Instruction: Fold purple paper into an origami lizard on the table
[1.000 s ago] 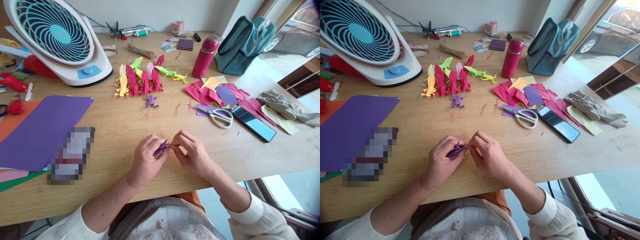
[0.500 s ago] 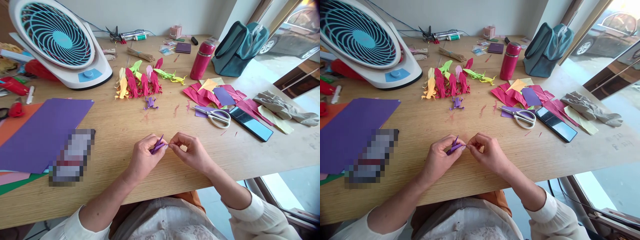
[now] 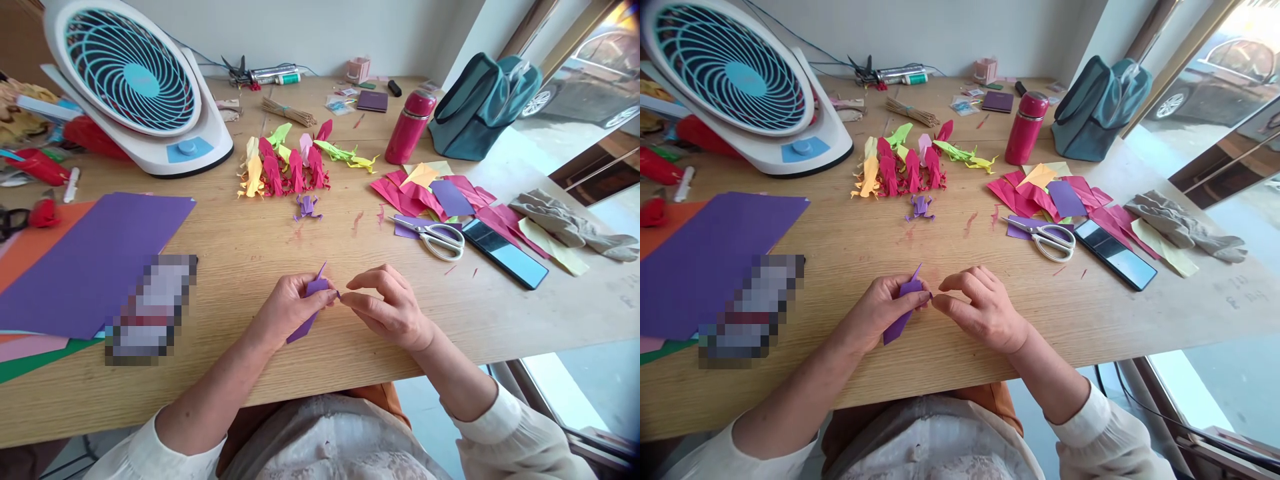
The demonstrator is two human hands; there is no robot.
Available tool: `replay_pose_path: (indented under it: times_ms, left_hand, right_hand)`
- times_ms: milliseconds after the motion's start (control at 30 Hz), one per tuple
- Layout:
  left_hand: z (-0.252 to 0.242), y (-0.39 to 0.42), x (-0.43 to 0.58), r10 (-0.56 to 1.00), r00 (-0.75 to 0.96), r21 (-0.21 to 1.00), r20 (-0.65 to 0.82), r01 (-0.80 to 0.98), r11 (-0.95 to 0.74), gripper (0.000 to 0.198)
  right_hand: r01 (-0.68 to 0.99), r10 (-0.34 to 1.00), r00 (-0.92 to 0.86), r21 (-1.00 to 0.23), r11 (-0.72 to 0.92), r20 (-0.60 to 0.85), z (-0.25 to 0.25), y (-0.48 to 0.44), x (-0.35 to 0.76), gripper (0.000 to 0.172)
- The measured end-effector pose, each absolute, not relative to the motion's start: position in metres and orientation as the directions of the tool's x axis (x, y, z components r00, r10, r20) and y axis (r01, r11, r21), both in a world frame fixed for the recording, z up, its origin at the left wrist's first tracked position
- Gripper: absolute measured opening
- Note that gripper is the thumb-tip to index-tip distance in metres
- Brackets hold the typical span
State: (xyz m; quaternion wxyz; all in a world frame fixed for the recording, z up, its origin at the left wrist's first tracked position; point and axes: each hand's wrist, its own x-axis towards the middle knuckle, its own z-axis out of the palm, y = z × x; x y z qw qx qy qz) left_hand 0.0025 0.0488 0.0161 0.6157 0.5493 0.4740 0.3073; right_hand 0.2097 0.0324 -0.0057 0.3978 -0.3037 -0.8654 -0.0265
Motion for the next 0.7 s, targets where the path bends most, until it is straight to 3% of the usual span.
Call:
replay_pose_path:
  times_ms: [267, 533, 700]
  left_hand:
    - [0.0162, 0.0477, 0.0038, 0.899, 0.357, 0.965, -0.252, 0.162, 0.206, 0.021]
    - [0.0143, 0.0472, 0.0048, 0.9, 0.349, 0.965, -0.261, 0.132, 0.228, 0.02]
    - [0.0116, 0.0474, 0.0038, 0.901, 0.355, 0.968, -0.247, 0.124, 0.217, 0.018]
  right_hand:
    - [0.524, 0.428, -0.57, -0.091, 0.847, 0.701, -0.0012, 0.0328, 0.2094, 0.018]
    - [0.483, 0.456, -0.581, -0.166, 0.86, 0.674, -0.003, 0.0332, 0.2103, 0.021]
    - [0.435, 0.534, -0.519, -0.331, 0.837, 0.668, -0.0021, 0.0324, 0.2054, 0.017]
